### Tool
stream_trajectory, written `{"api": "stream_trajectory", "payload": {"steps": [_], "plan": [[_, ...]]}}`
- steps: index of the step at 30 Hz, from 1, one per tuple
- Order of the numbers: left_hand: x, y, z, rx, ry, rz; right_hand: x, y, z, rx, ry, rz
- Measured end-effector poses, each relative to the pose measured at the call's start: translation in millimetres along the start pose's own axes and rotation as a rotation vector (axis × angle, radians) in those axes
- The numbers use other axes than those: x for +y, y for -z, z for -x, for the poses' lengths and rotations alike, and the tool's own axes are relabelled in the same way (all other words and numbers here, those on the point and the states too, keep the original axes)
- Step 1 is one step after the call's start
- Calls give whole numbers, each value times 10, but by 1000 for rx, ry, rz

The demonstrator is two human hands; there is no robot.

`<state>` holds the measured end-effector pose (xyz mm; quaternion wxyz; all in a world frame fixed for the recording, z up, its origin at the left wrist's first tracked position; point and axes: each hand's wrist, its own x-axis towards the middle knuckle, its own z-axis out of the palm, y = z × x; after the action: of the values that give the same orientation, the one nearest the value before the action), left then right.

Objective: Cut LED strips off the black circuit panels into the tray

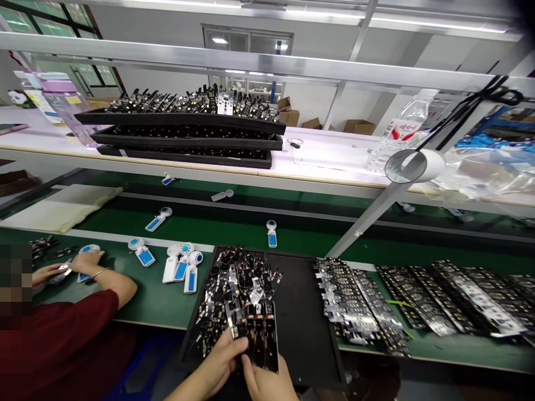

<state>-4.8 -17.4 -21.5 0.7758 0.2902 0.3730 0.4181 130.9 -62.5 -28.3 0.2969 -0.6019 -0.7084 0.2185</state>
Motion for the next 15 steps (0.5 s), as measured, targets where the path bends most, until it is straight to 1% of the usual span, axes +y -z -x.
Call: {"api": "stream_trajectory", "payload": {"steps": [2,4,5,7,9,11,12,13,15], "plan": [[55,21,-7,93,-47,-3,40,19,-6,-100,-78,-101],[140,56,-21,146,-69,-5,84,41,-12,-149,-215,-308],[184,73,-26,142,-67,-10,102,48,-14,-138,-272,-408],[251,93,-23,105,-53,-58,125,49,-19,-81,-336,-554],[278,82,-1,69,-53,-115,126,40,-25,-91,-380,-620],[267,48,28,71,-79,-150,107,41,-30,-122,-392,-639],[251,31,39,85,-101,-161,93,50,-29,-119,-372,-615],[231,19,45,99,-125,-172,77,65,-28,-98,-330,-561],[181,15,39,126,-173,-230,35,106,-22,-34,-189,-371]]}}
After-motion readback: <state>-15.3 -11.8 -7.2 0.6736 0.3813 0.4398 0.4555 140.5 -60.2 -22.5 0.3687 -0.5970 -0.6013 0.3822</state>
